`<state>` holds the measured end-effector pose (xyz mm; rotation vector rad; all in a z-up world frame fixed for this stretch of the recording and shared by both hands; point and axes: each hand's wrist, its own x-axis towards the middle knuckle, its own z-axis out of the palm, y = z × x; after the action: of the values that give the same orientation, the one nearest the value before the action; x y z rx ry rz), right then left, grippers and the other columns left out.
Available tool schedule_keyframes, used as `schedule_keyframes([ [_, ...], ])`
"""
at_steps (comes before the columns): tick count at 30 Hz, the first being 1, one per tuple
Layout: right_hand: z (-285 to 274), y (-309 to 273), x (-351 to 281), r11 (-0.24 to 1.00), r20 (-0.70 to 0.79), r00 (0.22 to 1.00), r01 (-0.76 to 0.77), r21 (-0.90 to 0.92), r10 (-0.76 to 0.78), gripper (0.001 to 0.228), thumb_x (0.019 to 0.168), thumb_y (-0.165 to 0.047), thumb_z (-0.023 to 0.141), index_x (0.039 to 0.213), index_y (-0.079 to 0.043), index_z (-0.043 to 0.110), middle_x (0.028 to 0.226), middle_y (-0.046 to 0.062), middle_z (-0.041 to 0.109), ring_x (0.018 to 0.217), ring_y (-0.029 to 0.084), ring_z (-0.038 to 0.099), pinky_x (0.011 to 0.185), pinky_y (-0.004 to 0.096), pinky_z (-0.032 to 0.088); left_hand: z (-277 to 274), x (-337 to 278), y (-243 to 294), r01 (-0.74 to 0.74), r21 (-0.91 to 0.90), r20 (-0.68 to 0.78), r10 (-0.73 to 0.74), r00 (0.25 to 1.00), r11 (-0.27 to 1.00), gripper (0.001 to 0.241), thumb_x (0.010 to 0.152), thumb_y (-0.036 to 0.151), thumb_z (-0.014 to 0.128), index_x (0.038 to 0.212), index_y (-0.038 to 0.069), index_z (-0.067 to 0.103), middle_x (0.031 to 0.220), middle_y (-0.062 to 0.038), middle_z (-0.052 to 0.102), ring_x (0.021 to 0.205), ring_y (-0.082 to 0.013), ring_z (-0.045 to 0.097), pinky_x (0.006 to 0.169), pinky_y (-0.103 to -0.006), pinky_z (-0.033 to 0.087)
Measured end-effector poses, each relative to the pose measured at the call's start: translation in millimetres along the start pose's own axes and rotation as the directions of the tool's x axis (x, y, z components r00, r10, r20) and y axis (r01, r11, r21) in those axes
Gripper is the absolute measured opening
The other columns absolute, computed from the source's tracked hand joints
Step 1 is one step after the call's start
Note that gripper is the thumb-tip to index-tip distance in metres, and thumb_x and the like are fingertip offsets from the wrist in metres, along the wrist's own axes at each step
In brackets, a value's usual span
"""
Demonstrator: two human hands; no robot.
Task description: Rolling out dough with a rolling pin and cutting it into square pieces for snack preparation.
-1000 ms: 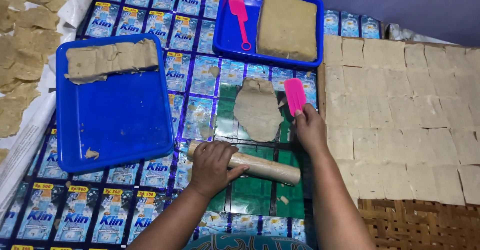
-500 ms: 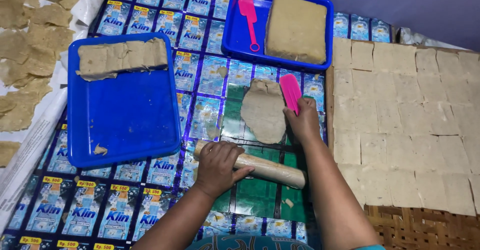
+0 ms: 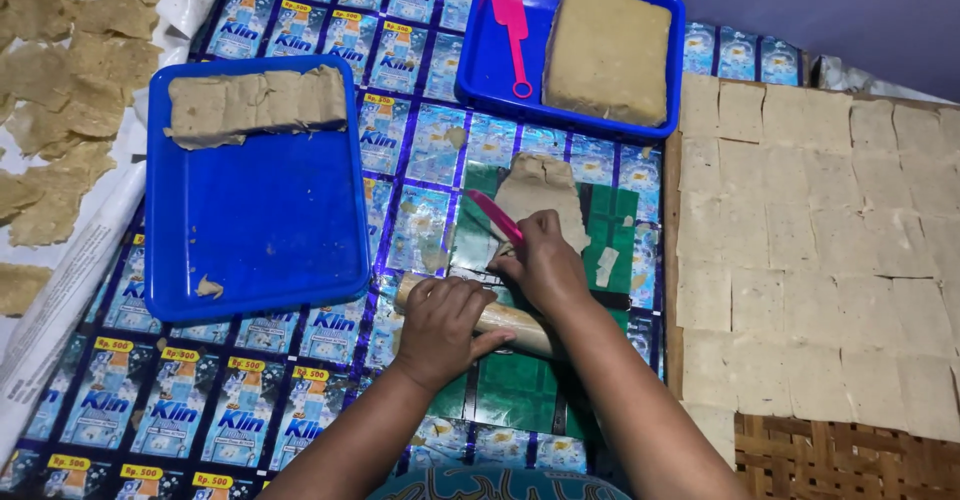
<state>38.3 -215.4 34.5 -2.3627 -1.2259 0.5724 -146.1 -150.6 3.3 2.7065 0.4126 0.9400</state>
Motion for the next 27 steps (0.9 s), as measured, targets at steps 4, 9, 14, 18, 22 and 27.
schedule_keyframes([
  [4,-23,26,-9,0.979,-0.053,0.986,-0.150,0.136,0.159,0.052,0.094,-0.048,0.070,0.131,-0.013,0.061,0.133,0.012,0.049,0.110,0.054,0.063,0.091,0.066,0.055,-13,2,-2,-0.030,-0.027,0.094,0.032,0.995,0.999,0.059,0.090,0.069,0.057,0.120,0.019,0.063,0.105,-0.003,0.064,0.106,-0.0240,0.065,0.095,-0.0456,0.046],
  [9,-41,94,-31,0.918,-0.485,0.857,-0.318,-0.239,0.171,0.049,0.102,-0.028,0.062,0.143,-0.003,0.058,0.127,0.018,0.048,0.106,0.051,0.066,0.076,0.063,0.058,-14,-5,-13,-0.025,-0.046,0.357,0.040,0.933,0.999,0.064,0.078,0.046,0.079,0.133,0.020,0.058,0.111,-0.004,0.063,0.116,-0.0267,0.060,0.105,-0.0526,0.040],
  [14,-55,78,-56,0.901,-0.451,0.892,-0.165,-0.401,-0.037,0.045,0.098,-0.036,0.063,0.132,-0.007,0.066,0.136,0.017,0.055,0.124,0.042,0.058,0.100,0.058,0.043,-19,23,-20,-0.019,-0.029,0.346,0.028,0.938,0.999,0.060,0.080,0.050,0.075,0.131,0.021,0.059,0.112,-0.003,0.064,0.117,-0.0255,0.061,0.107,-0.0513,0.039],
  [18,-72,22,-63,0.916,0.018,0.976,-0.199,-0.349,0.219,0.053,0.103,-0.061,0.031,0.106,-0.028,0.073,0.098,0.011,0.076,0.101,0.041,0.072,0.089,0.057,0.055,-28,74,-23,0.010,-0.034,0.404,0.004,0.915,0.999,0.063,0.078,0.052,0.077,0.131,0.022,0.060,0.118,-0.003,0.065,0.122,-0.0239,0.059,0.106,-0.0484,0.040],
  [22,-21,76,-18,0.899,-0.170,0.978,-0.178,-0.400,0.118,0.053,0.106,-0.064,0.027,0.095,-0.031,0.067,0.085,0.005,0.071,0.090,0.032,0.075,0.081,0.049,0.057,-2,99,-49,-0.063,0.008,0.399,0.055,0.915,0.998,0.064,0.075,0.053,0.079,0.128,0.022,0.061,0.114,-0.002,0.065,0.121,-0.0232,0.059,0.106,-0.0459,0.041],
  [27,0,90,3,0.866,-0.416,0.887,-0.038,-0.499,-0.201,0.032,0.104,-0.045,0.042,0.096,-0.018,0.057,0.093,0.004,0.052,0.089,0.032,0.062,0.069,0.047,0.047,2,107,-49,0.177,0.010,0.608,-0.146,0.780,0.984,0.048,0.105,0.055,0.039,0.143,0.028,0.052,0.147,-0.009,0.053,0.144,-0.0309,0.045,0.116,-0.0512,0.033],
])
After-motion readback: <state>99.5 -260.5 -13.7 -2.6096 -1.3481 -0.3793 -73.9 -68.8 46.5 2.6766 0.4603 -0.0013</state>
